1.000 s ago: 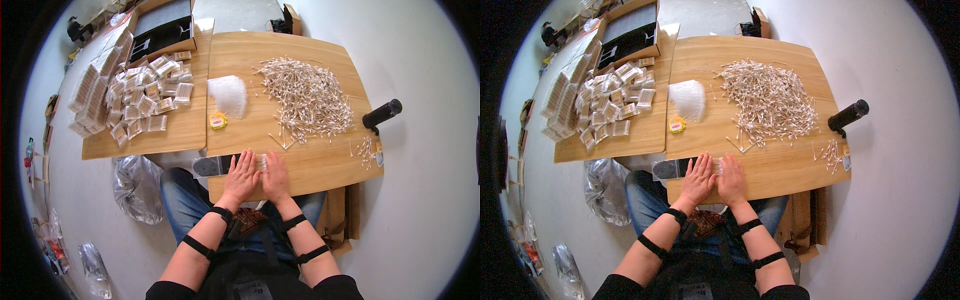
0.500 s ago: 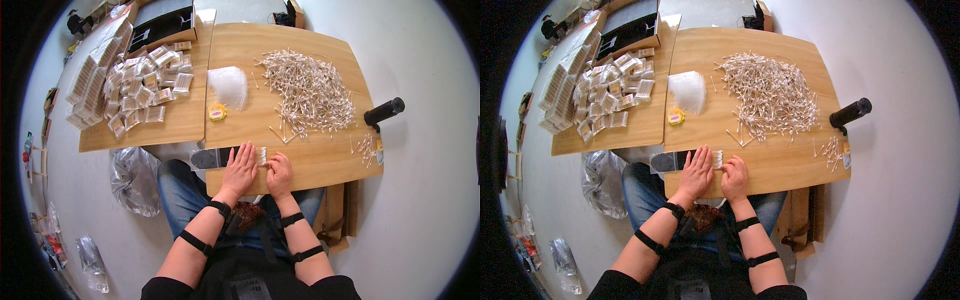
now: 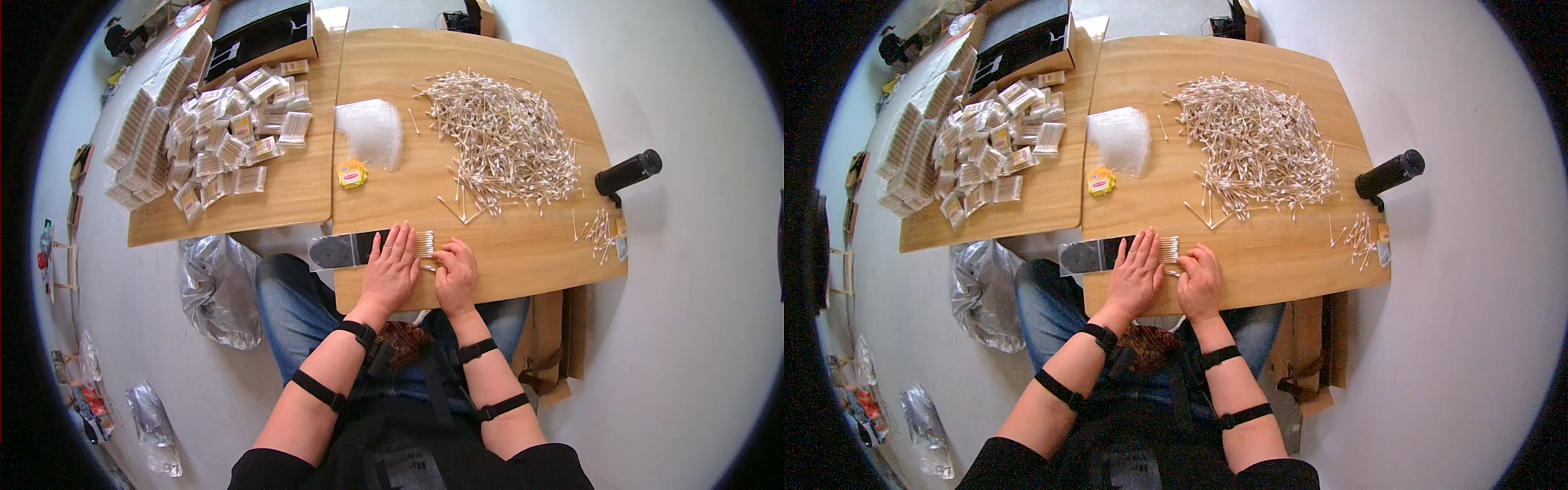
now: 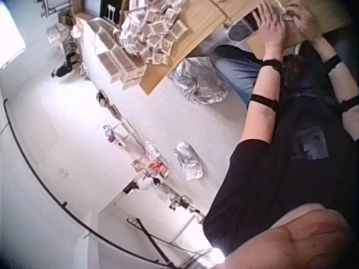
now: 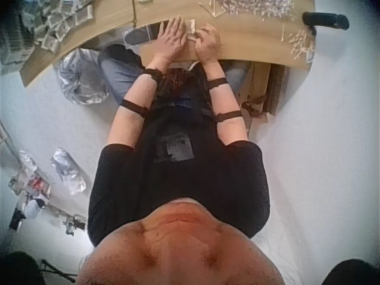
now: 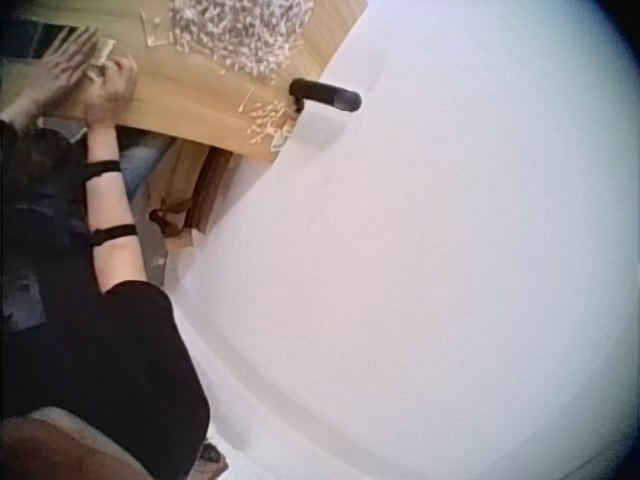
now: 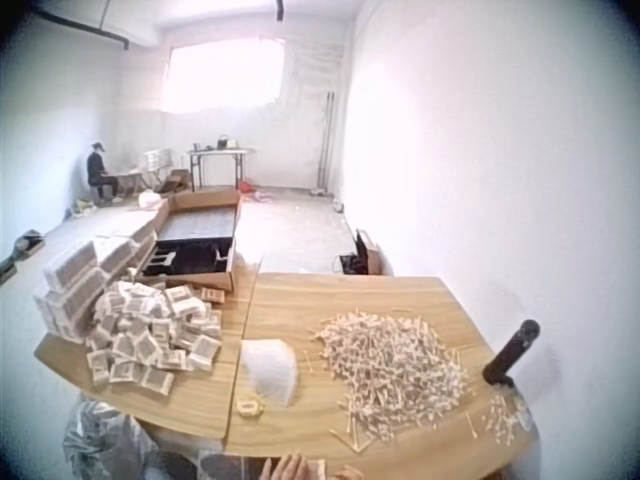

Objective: The recorder is counting and placing cotton swabs into small plastic bags.

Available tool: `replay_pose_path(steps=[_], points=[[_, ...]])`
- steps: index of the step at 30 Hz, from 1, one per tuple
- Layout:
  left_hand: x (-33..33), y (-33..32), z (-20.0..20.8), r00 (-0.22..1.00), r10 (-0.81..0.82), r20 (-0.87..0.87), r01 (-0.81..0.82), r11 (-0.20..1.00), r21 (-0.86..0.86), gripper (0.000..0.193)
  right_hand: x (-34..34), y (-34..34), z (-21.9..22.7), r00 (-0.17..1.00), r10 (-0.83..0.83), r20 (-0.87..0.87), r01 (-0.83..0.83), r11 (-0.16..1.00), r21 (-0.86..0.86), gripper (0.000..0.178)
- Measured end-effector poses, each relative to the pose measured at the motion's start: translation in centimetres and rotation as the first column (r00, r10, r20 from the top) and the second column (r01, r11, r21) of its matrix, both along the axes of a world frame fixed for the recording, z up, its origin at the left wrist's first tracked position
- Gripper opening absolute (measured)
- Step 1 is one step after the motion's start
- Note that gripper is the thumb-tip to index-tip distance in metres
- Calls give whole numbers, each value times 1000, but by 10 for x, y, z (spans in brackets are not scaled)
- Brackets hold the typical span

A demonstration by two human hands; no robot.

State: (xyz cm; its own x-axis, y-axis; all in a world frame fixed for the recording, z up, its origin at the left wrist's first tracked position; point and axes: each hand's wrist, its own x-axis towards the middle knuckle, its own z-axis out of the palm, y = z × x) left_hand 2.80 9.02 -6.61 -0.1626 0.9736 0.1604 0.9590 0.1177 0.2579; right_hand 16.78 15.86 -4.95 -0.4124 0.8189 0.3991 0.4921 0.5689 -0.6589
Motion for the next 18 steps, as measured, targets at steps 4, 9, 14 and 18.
replay_pose_path(steps=[4,9,14,18], points=[[0,1,-3,1000,2,3,-2,1000,21,60,3,2,-3,998,39,39,-39,999,9,19],[0,1,-3,1000,0,8,0,1000,21,61,0,1,-3,999,6,34,-7,1000,23,21],[0,0,-4,1000,1,-1,-1,1000,2,61,-2,0,-1,999,-10,43,9,1000,25,22],[0,0,-4,1000,4,-2,-4,1000,-8,61,-1,1,-2,998,-2,61,0,999,33,20]])
